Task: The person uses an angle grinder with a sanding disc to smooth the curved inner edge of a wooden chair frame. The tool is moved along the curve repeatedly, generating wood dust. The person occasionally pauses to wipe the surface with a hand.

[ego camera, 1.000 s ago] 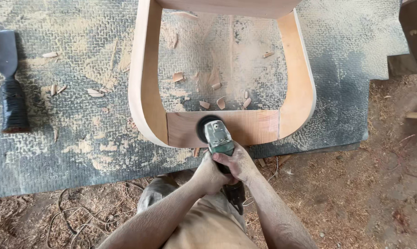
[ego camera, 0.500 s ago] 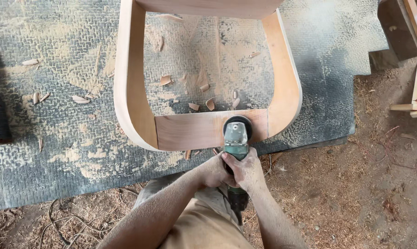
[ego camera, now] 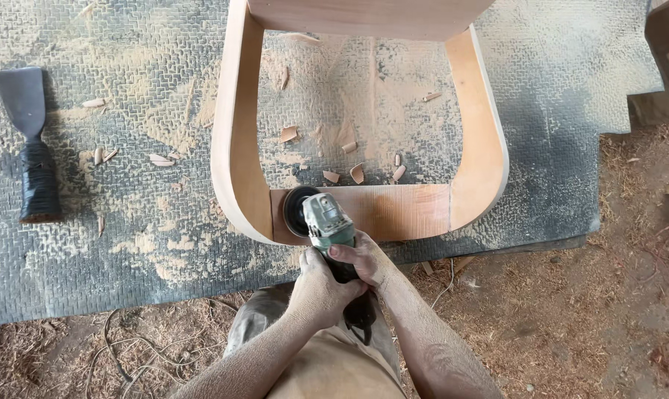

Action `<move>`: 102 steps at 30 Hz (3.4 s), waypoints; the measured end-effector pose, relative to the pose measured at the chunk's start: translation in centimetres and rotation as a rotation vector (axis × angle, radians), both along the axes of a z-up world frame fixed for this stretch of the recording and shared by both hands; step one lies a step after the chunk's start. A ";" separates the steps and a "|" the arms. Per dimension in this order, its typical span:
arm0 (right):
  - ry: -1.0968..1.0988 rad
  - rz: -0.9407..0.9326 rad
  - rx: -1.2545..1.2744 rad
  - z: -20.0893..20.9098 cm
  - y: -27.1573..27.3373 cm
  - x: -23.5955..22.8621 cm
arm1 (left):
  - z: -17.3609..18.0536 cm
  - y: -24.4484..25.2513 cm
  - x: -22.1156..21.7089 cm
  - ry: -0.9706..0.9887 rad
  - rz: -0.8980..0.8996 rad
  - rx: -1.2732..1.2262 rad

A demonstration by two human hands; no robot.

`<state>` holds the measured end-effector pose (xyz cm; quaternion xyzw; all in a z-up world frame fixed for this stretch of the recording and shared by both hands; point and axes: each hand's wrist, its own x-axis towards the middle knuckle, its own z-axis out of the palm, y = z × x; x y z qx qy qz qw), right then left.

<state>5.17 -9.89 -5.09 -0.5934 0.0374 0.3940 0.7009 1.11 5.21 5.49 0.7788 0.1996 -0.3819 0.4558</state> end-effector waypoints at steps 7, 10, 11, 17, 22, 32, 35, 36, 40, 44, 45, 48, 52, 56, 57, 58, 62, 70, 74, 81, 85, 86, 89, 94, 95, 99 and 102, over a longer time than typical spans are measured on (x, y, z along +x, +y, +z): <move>-0.107 0.013 -0.470 2.1 -1.6 0.9 | -2.1 -0.5 2.1 -0.131 -0.015 -0.348; -0.163 -0.032 -0.577 2.9 -2.6 1.2 | -3.4 -2.0 2.9 -0.212 -0.117 -0.415; -0.148 -0.031 -0.665 3.2 -3.1 1.1 | -3.9 -2.5 3.0 -0.257 -0.135 -0.464; -0.157 -0.035 -0.857 4.6 -4.0 1.4 | -6.8 -4.2 3.3 -0.373 -0.312 -0.494; -0.174 -0.120 -0.925 5.7 -4.1 0.8 | -8.8 -4.6 3.7 -0.234 -0.297 -0.638; -0.142 -0.181 -0.423 3.8 -3.1 -0.4 | -2.2 -1.7 2.3 -0.103 -0.173 -0.241; -0.011 -0.163 -0.135 2.2 -1.8 0.2 | 0.2 -0.6 1.7 -0.043 -0.084 -0.066; 0.052 -0.161 -0.058 1.6 -1.3 0.3 | 0.5 -0.2 1.5 -0.030 -0.048 -0.041; 0.011 -0.051 -0.018 0.4 0.0 1.2 | 0.4 0.5 1.3 -0.080 0.049 -0.009; -0.071 -0.009 -0.162 0.9 -0.2 1.9 | -0.4 0.4 2.1 -0.038 0.061 -0.094; -0.105 -0.002 -0.203 1.1 -0.3 2.0 | -0.6 0.4 2.4 -0.018 0.053 -0.126; -0.121 -0.041 -0.367 2.0 -1.3 1.6 | -1.5 0.1 2.9 -0.079 0.006 -0.349; -0.139 -0.062 -0.636 3.4 -2.4 1.9 | -3.0 -1.1 4.0 -0.076 -0.084 -0.350; -0.151 -0.105 -0.779 4.9 -2.9 1.9 | -4.6 -2.3 4.9 -0.298 -0.311 -0.429; -0.163 -0.111 -0.811 5.2 -2.9 1.9 | -4.8 -2.5 5.0 -0.399 -0.400 -0.419; -0.154 -0.138 -0.829 5.5 -2.9 1.8 | -5.0 -2.6 5.1 -0.328 -0.322 -0.496; -0.146 -0.244 -0.976 6.7 -3.0 1.0 | -4.8 -2.3 5.6 -0.187 -0.257 -0.576; -0.182 -0.227 -0.626 7.3 -5.1 -0.6 | -1.7 -4.8 3.2 -0.075 -0.123 -0.611; -0.143 -0.154 -0.337 7.4 -6.7 0.0 | -1.1 -7.0 2.6 -0.079 0.062 -0.537; -0.187 -0.014 -0.685 9.2 -8.7 0.8 | 0.3 -9.3 1.8 -0.098 0.201 -0.670; -0.145 -0.042 -0.691 9.7 -6.6 0.2 | 0.3 -7.2 1.5 -0.129 0.174 -0.656; -0.138 -0.062 -0.696 9.7 -6.1 -0.2 | 0.1 -6.6 1.4 -0.143 0.137 -0.662; -0.115 -0.171 -0.659 9.8 -4.5 -1.5 | -0.5 -5.0 1.7 -0.099 0.063 -0.734; -0.182 -0.238 -0.630 10.1 -3.8 -2.5 | -0.4 -4.4 2.1 -0.097 -0.059 -0.695; -0.165 -0.231 -0.715 9.9 -4.0 -2.1 | -0.6 -4.7 2.8 -0.056 -0.098 -0.669; -0.157 -0.362 -0.690 9.4 -4.6 -1.2 | -1.5 -5.5 3.8 -0.197 -0.082 -0.757; -0.163 -0.334 -0.791 9.6 -5.9 -0.2 | -2.1 -6.6 5.1 -0.144 -0.225 -0.637</move>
